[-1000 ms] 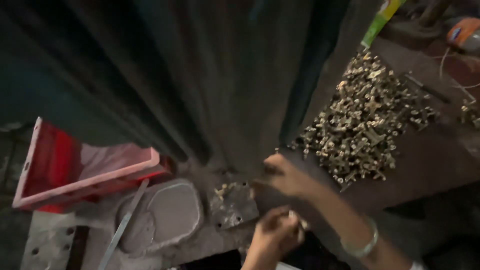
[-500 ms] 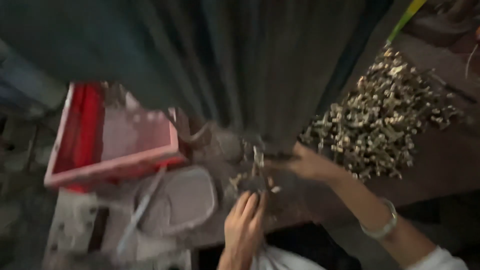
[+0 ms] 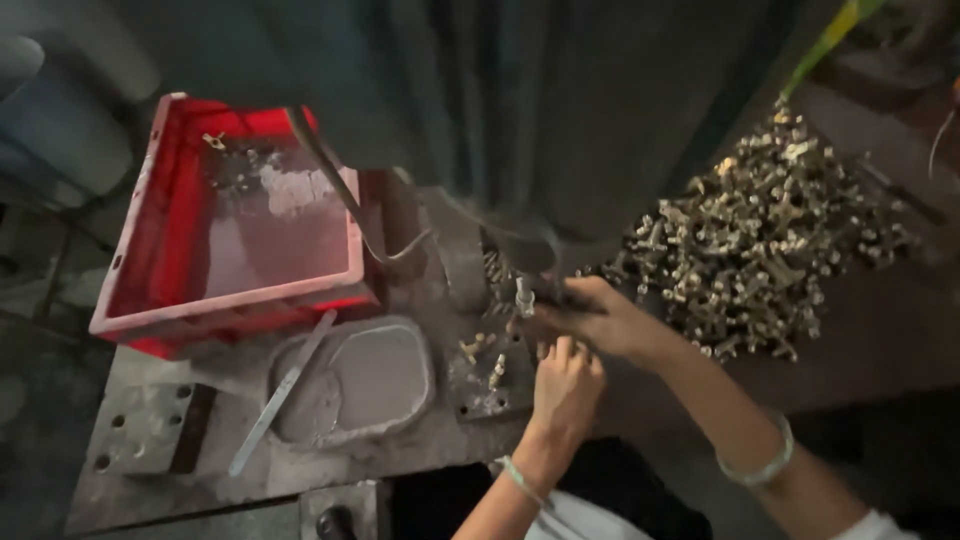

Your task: Operating a machine fixture to process small brass metal fittings.

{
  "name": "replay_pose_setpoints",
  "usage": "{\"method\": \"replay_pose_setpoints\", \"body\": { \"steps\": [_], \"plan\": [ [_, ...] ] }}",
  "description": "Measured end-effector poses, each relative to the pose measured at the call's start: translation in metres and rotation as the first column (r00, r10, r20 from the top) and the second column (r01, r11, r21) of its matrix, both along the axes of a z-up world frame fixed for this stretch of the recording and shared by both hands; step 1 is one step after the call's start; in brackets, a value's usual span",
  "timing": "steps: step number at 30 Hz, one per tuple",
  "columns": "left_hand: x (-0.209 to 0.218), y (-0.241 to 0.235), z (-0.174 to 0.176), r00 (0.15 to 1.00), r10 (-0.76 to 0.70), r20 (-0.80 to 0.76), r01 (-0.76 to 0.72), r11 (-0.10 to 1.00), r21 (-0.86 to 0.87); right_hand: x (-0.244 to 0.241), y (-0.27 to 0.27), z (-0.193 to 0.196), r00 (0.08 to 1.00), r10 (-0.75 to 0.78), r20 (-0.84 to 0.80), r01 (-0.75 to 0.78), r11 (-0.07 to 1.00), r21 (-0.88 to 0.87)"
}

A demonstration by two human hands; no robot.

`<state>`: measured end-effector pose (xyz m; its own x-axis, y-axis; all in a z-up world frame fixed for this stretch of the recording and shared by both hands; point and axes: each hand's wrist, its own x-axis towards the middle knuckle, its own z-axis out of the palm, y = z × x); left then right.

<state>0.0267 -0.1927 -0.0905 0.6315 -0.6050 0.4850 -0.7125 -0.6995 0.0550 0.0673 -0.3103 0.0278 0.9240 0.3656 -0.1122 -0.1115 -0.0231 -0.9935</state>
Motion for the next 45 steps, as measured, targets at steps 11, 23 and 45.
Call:
{"method": "replay_pose_setpoints", "body": {
  "steps": [11,23,45],
  "plan": [
    [-0.039,0.187,0.128,0.874,0.087,-0.478,-0.35,0.795,-0.496,-0.047,0.069,0.003,0.871,-0.484,0.08,0.47,0.871,0.144],
    [-0.005,0.216,0.082,0.725,0.279,-0.629,-0.525,0.816,-0.243,-0.044,0.06,0.021,0.905,-0.424,0.033,0.409,0.889,0.207],
    [-0.049,0.125,0.077,0.827,0.028,-0.561,-0.469,0.585,-0.662,-0.047,0.067,0.024,0.902,-0.419,0.105,0.397,0.899,0.183]
  ]
}}
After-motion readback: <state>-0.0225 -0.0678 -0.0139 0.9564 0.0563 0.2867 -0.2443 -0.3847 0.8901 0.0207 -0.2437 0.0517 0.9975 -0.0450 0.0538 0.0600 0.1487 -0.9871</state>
